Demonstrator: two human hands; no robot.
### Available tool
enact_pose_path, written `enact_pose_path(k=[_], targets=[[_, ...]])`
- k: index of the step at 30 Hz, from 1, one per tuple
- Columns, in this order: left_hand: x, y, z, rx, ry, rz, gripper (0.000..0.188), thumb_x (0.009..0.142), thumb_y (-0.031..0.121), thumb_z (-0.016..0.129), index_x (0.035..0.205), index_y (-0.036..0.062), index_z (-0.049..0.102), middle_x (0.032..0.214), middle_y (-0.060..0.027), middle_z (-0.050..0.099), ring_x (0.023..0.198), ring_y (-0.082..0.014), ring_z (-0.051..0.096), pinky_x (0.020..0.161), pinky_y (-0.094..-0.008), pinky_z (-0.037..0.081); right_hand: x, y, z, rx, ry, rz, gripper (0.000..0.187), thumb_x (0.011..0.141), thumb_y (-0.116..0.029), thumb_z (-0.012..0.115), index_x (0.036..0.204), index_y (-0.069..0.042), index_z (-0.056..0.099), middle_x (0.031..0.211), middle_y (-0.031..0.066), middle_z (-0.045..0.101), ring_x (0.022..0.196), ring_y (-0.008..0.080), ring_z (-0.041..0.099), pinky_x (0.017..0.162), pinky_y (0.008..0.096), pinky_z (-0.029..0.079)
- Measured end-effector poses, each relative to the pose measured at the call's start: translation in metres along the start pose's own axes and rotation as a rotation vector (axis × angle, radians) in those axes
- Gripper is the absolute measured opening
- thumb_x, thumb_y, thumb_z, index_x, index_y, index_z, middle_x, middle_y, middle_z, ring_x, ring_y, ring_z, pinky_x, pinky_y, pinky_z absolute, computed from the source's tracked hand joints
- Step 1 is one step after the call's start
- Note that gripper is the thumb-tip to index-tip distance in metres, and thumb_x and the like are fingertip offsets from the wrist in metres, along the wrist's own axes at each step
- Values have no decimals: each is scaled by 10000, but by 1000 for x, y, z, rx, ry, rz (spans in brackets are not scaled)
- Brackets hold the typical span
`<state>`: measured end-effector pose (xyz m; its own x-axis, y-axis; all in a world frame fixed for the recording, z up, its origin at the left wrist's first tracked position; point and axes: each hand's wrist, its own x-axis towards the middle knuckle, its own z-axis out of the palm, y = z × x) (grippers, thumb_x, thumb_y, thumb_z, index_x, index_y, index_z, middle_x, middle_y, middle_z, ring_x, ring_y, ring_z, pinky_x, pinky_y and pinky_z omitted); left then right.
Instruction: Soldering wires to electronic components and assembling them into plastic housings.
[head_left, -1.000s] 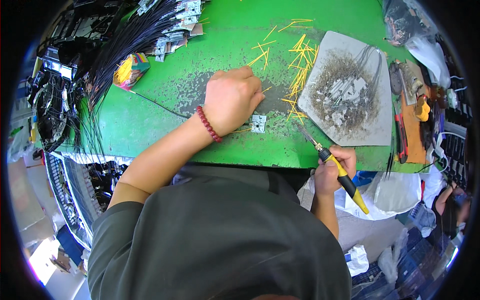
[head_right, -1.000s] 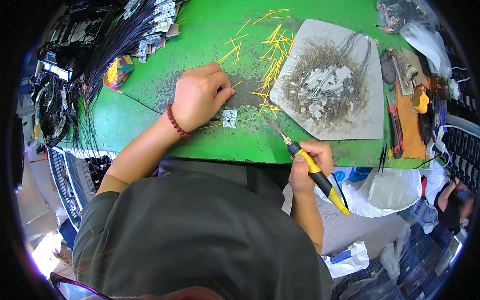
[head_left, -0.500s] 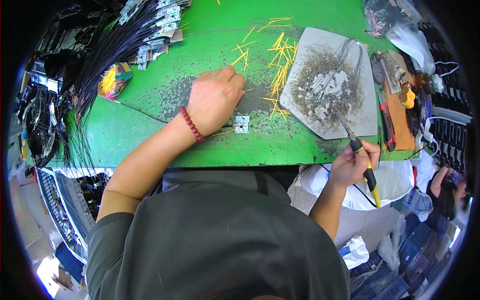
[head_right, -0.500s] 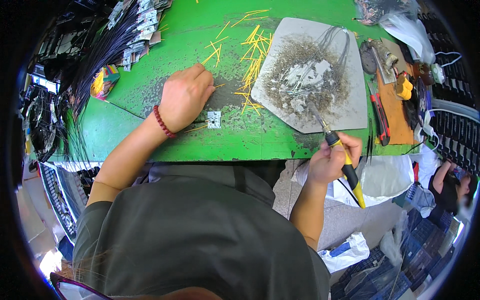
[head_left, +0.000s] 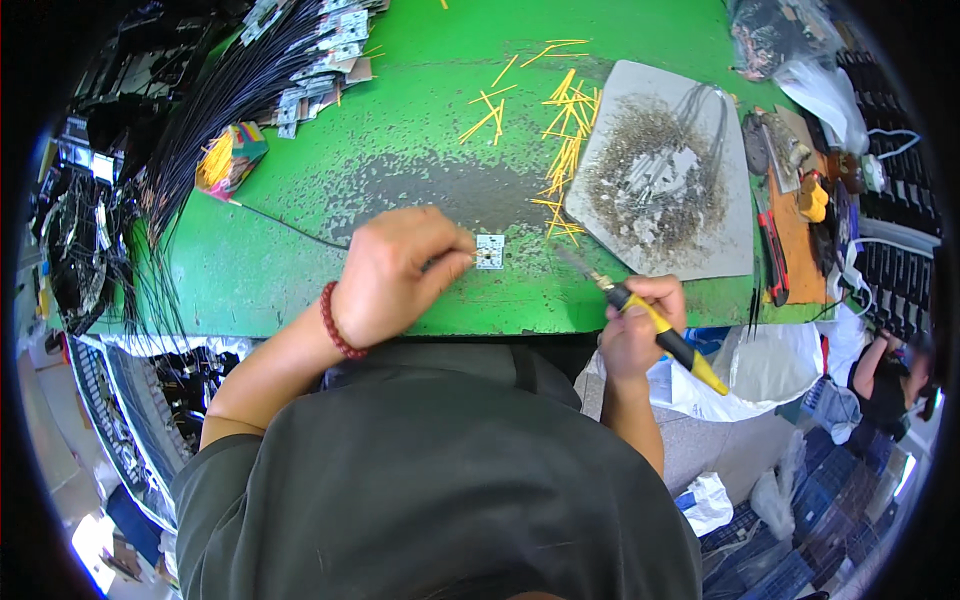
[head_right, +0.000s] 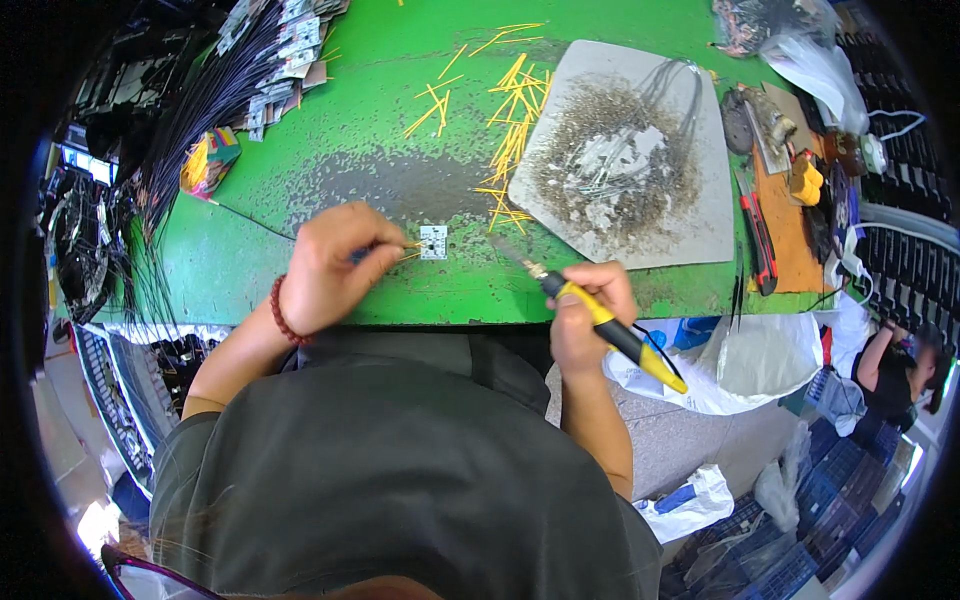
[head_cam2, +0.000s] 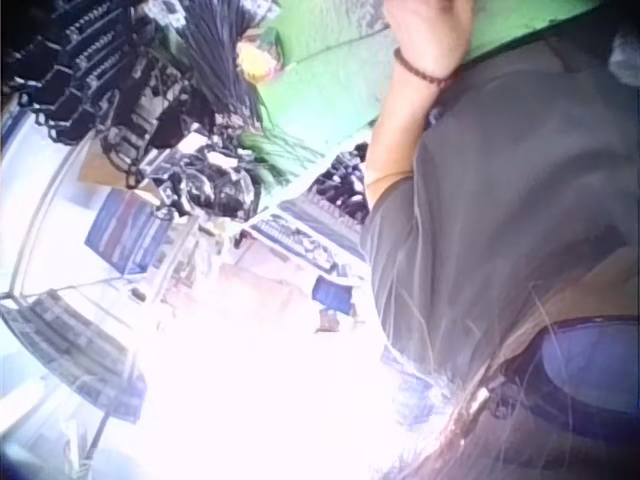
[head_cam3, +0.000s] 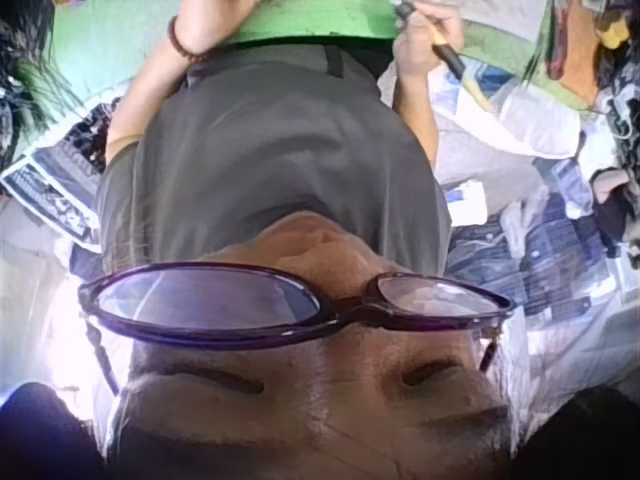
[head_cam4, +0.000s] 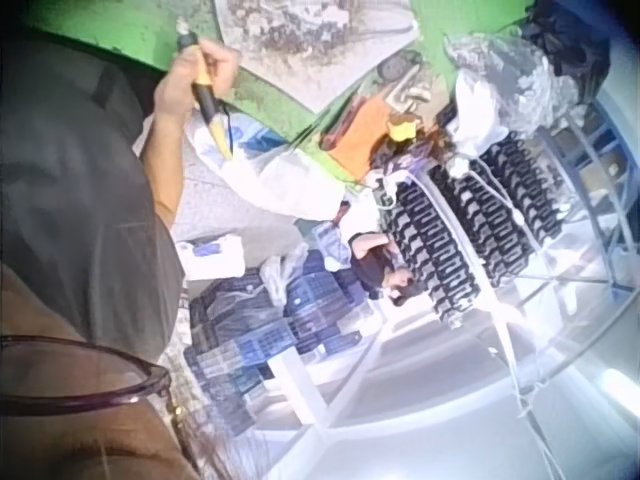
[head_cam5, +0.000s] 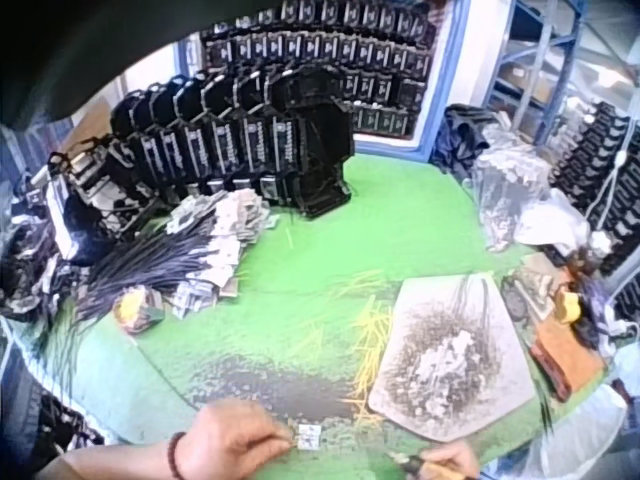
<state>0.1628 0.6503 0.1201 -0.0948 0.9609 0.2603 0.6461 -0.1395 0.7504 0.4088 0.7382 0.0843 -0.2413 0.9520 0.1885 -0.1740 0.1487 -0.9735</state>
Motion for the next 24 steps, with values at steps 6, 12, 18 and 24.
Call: enact_pose_path(k=[6,12,18,24], targets=[[-19,-1,15,223,88,19,134,643,53,690,710,87,579,815,-45,540,792,-232,523,709,-359,360,-14,8,17,-41,-232,58,217,778,-159,642,859,9,530,686,21,539,574,52,438,522,211,351],[-18,-9,24,285,111,60,140,624,55,678,681,93,556,817,-39,536,774,-223,514,694,-356,340,-17,11,16,-103,-260,32,188,766,-138,629,847,3,535,658,18,518,561,62,430,505,220,342],[-18,-11,26,278,106,63,146,613,53,674,671,94,545,807,-40,535,757,-222,511,690,-357,341,-18,11,14,-190,-277,16,166,748,-114,624,833,1,539,637,25,504,541,72,425,496,226,340],[-18,-12,27,292,103,66,149,605,51,669,670,92,542,800,-42,535,748,-223,514,685,-358,344,-14,9,17,-197,-321,-32,170,734,-112,630,831,0,547,629,30,515,516,79,435,480,232,353]])
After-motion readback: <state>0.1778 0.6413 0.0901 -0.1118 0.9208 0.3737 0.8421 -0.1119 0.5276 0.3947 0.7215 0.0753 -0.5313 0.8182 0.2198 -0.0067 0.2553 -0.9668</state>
